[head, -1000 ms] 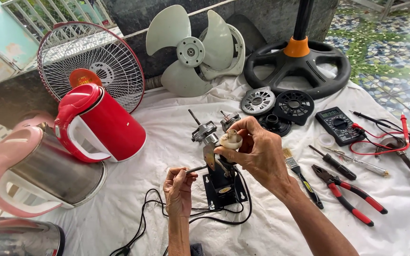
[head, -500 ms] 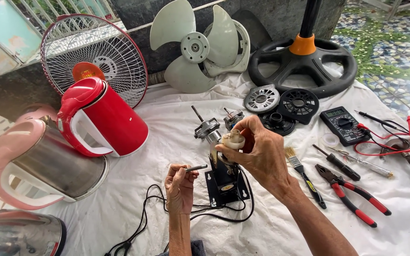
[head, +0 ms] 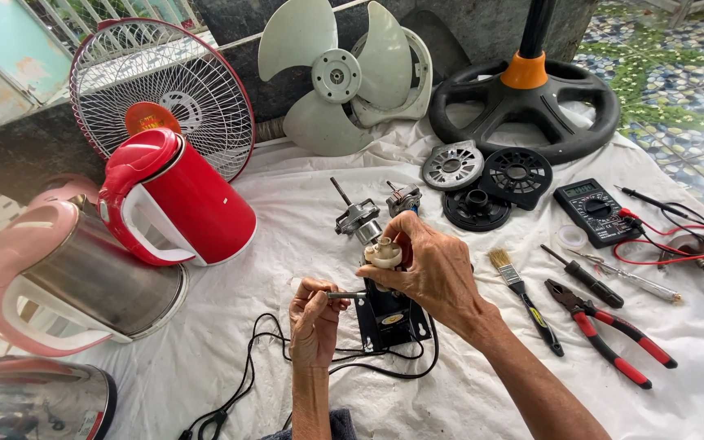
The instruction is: The person is repairing a small electric motor, likely from a fan or kettle. They use their hands to manipulate the motor's internal components, including the rotor and stator, and connect wires to it. Various tools and appliance parts are visible on the white sheet.
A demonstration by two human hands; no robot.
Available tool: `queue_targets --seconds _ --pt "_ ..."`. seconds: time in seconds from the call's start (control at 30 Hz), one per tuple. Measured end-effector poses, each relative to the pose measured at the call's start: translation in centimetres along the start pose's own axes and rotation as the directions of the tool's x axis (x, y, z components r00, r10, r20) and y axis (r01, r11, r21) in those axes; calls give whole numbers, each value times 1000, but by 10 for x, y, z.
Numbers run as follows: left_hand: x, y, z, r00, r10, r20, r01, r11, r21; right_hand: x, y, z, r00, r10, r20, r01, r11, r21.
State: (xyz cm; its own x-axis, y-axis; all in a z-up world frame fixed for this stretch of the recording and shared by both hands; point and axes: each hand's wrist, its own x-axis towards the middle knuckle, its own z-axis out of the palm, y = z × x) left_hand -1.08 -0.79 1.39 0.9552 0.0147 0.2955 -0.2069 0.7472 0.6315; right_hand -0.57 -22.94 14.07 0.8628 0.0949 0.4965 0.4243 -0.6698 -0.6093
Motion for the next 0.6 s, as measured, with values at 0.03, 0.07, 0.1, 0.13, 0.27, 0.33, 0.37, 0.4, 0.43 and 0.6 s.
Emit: queue_targets --seconds 0.03,0.07,0.1,0.13,0.27,0.33,0.37,0.4,0.43,0.6 --pt "0 -1 -1 1000 -6 -3 6 1000 0 -1 2 -3 999 -46 16 45 999 20" --pt "0 -1 -3 1000 -12 -6 12 1000 1 -2 3 -5 995 -92 31 90 995 41" --pt "1 -2 -4 1000 -9 -9 9 1000 -1 -1 3 -9 995 -94 34 93 995 41" --pt "3 -2 -5 1000 -8 -15 8 1000 4 -1 2 -13 988 -118 101 112 992 59" --pt "0 -3 -5 1000 -15 -17 15 1000 17 -2 -4 -30 953 -159 258 128 983 132" --pt "0 -1 -3 999 -22 -27 23 999 25 -1 -2 -33 939 -164 301 119 979 163" --pt "0 -1 -1 999 -31 -36 32 999 33 0 -1 -35 924 -169 343 107 975 193" --pt "3 -8 -13 999 -29 -37 30 999 31 2 -1 -33 923 -171 344 109 975 192" --pt "5 -15 -25 1000 -5 -27 6 999 43 2 -1 -30 943 -188 274 133 969 209" --pt "3 -22 -33 999 34 -33 -32 998 60 17 14 -8 959 -205 194 136 939 316"
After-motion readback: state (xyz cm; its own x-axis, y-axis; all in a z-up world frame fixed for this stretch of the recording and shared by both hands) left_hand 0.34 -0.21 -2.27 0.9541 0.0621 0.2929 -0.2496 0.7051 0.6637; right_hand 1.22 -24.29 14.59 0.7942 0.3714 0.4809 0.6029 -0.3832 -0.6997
